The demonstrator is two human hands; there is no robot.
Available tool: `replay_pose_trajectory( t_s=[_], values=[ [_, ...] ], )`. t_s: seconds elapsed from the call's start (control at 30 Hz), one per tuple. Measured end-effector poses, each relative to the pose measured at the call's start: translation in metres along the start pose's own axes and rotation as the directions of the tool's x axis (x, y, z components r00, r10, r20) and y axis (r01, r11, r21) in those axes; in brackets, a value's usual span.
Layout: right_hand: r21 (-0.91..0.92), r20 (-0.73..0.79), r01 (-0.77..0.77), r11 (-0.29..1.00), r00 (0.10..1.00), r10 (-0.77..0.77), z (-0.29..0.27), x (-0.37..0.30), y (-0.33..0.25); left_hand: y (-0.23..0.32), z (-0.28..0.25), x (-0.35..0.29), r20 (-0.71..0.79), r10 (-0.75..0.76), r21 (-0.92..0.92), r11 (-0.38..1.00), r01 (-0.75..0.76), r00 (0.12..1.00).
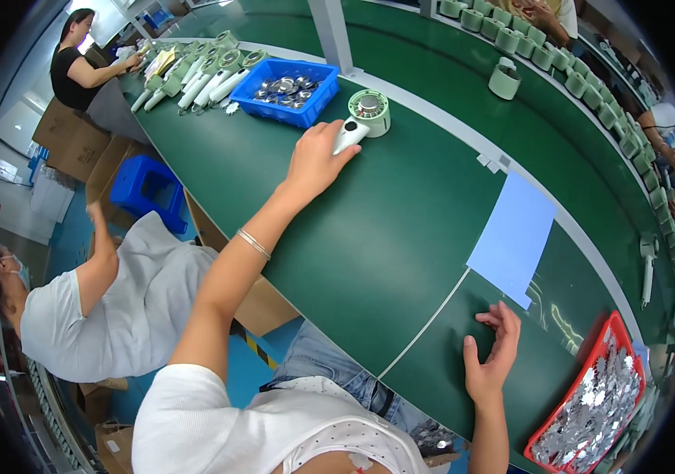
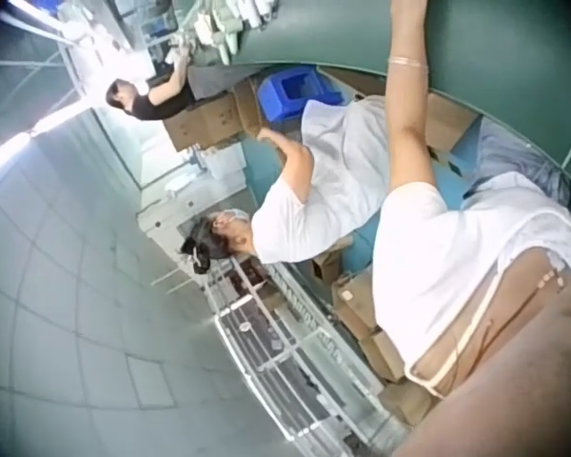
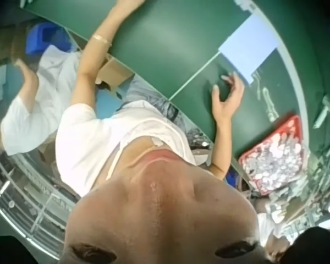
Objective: The person assembles portable fans by hand, applying adhesive pads, mounting fan motors, and attaching fan blades and fan housings.
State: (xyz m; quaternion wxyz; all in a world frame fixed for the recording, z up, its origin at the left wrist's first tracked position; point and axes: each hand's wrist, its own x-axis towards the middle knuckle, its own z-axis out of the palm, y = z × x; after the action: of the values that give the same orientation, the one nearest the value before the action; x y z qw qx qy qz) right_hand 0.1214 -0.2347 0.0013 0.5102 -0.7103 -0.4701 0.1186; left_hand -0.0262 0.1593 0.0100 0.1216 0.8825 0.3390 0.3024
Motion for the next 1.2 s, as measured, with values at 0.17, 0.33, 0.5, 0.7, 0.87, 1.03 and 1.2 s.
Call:
replay_pose_trajectory(
  t_s=[0.17, 0.33, 0.5, 0.7, 0.87, 1.03, 1.2],
  values=[
    [0.001, 0.002, -0.004, 1.000, 1.000, 0.004, 0.009, -0.001, -0.001, -0.001, 0.027, 0.054, -0.043, 0.073, -0.080, 0.994, -0.076, 0.996],
    [0.008, -0.085, -0.046, 0.999, 0.995, 0.047, -0.004, -0.009, 0.006, 0.045, 0.076, 0.156, -0.108, 0.090, -0.094, 0.990, -0.101, 0.990],
    [-0.088, 0.001, 0.014, 0.996, 1.000, -0.014, 0.003, 0.004, 0.004, 0.073, 0.111, 0.187, -0.170, 0.131, -0.202, 0.966, -0.165, 0.977],
    [-0.075, -0.003, -0.012, 0.997, 1.000, 0.012, -0.004, 0.009, -0.006, 0.172, 0.181, 0.188, 0.111, 0.168, -0.278, 0.952, -0.132, 0.980],
    [-0.013, -0.002, -0.020, 1.000, 1.000, 0.020, 0.005, 0.009, -0.006, 0.198, 0.216, 0.199, 0.196, 0.107, -0.190, 0.979, -0.070, 0.975],
    [-0.064, -0.043, -0.052, 0.997, 0.998, 0.050, -0.005, 0.006, -0.004, 0.220, 0.216, 0.224, -0.276, 0.156, -0.045, 0.984, -0.175, 0.949],
    [0.025, 0.045, -0.047, 0.999, 0.998, 0.045, 0.000, 0.013, -0.013, 0.098, 0.202, 0.307, 0.089, -0.116, 0.136, 0.985, 0.104, 0.989]
  ],
)
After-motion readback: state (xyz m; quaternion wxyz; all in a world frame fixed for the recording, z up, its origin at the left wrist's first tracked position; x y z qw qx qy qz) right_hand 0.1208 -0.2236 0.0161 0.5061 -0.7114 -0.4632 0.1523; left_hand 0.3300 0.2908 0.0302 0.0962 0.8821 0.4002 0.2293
